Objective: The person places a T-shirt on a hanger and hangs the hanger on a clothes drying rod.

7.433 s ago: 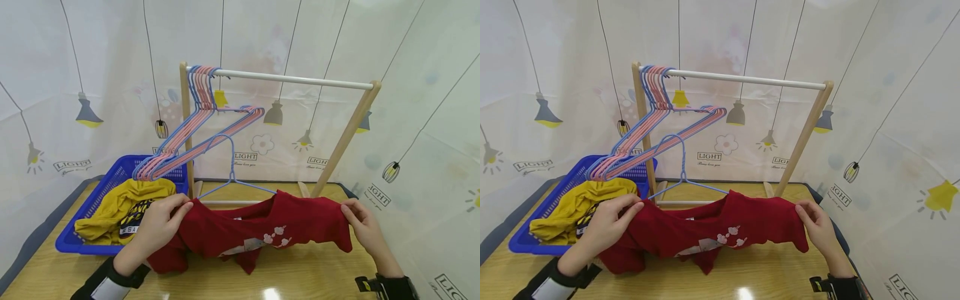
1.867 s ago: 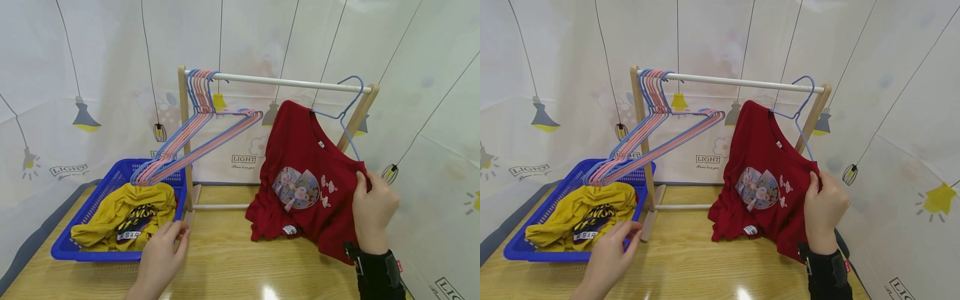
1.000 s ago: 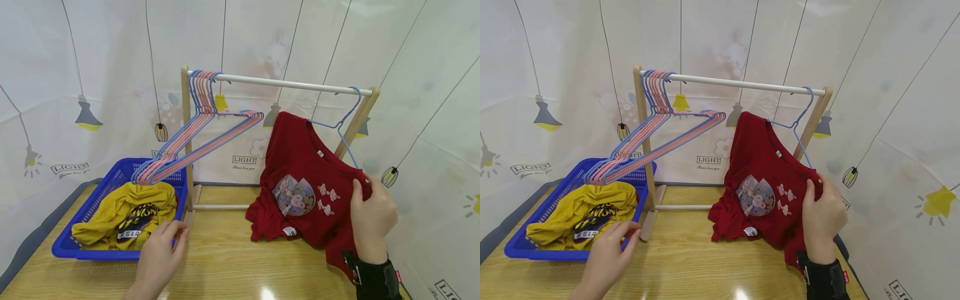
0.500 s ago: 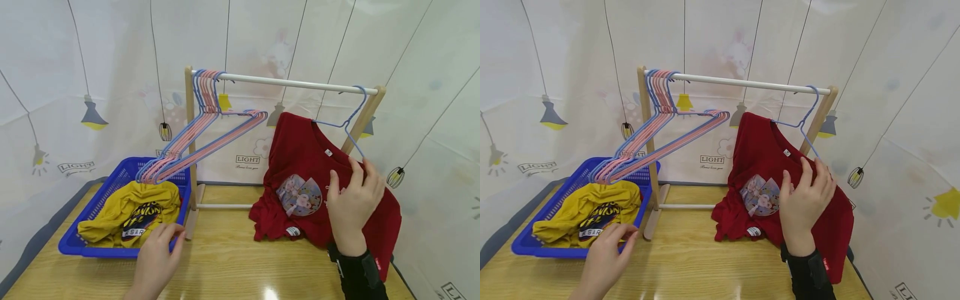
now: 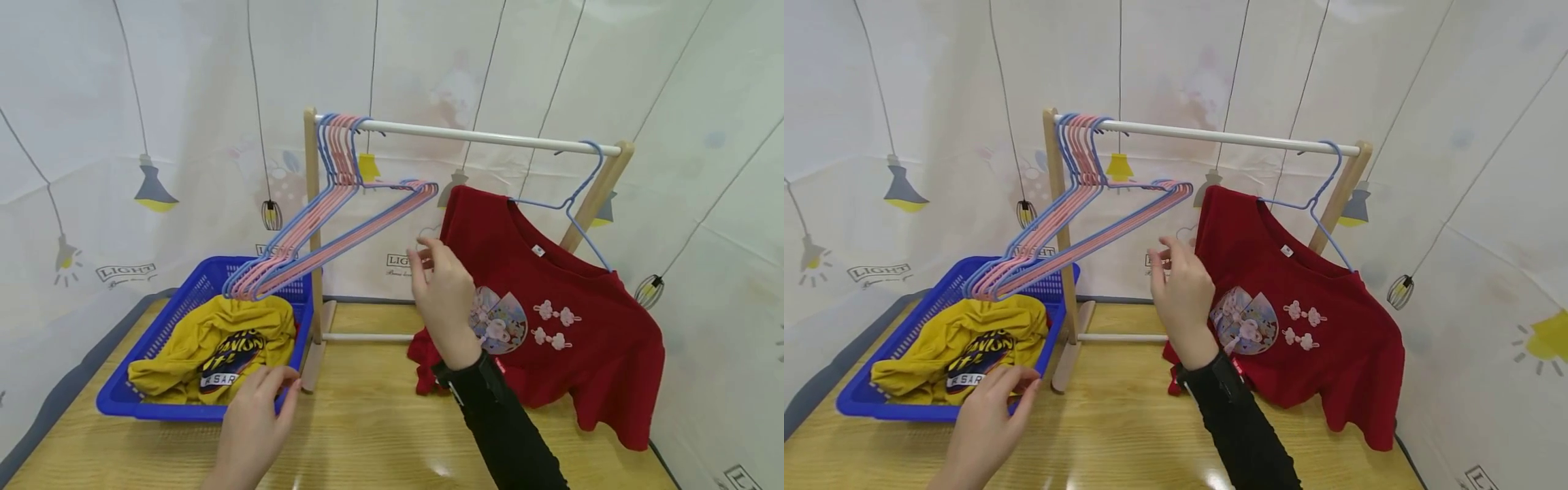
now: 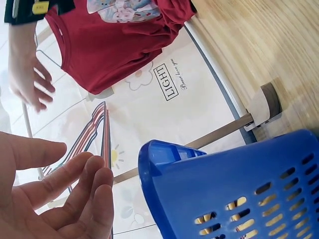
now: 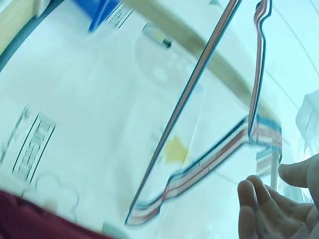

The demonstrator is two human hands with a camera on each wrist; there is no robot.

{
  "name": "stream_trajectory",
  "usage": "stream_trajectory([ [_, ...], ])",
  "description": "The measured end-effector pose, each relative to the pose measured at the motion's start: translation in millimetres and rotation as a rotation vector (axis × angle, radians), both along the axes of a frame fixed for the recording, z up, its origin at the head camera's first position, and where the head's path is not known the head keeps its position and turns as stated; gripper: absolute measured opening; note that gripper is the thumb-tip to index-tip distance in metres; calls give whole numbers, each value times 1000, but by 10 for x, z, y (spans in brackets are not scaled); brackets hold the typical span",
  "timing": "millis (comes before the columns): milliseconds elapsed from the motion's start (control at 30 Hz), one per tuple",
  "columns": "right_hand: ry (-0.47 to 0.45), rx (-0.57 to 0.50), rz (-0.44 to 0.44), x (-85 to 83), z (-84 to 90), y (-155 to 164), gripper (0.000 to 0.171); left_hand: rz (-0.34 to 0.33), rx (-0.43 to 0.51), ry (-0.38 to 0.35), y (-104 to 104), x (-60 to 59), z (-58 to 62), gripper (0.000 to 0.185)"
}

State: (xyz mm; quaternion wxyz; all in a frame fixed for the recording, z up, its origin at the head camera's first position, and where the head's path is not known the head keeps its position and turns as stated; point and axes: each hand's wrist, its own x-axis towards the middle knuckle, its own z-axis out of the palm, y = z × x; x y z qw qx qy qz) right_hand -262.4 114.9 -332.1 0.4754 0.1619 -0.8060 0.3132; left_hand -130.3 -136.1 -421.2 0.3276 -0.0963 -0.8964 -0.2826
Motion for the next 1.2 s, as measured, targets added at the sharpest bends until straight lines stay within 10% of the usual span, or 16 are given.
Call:
stream_trajectory([
  [533,-435,-470,656,-311,67,-1213,28,-5,-5,-17,0,-5,-47,15],
  [1200,-496,-734,658,-191,144,-1471,21,-15,0,-19,18,-6,-49,17],
])
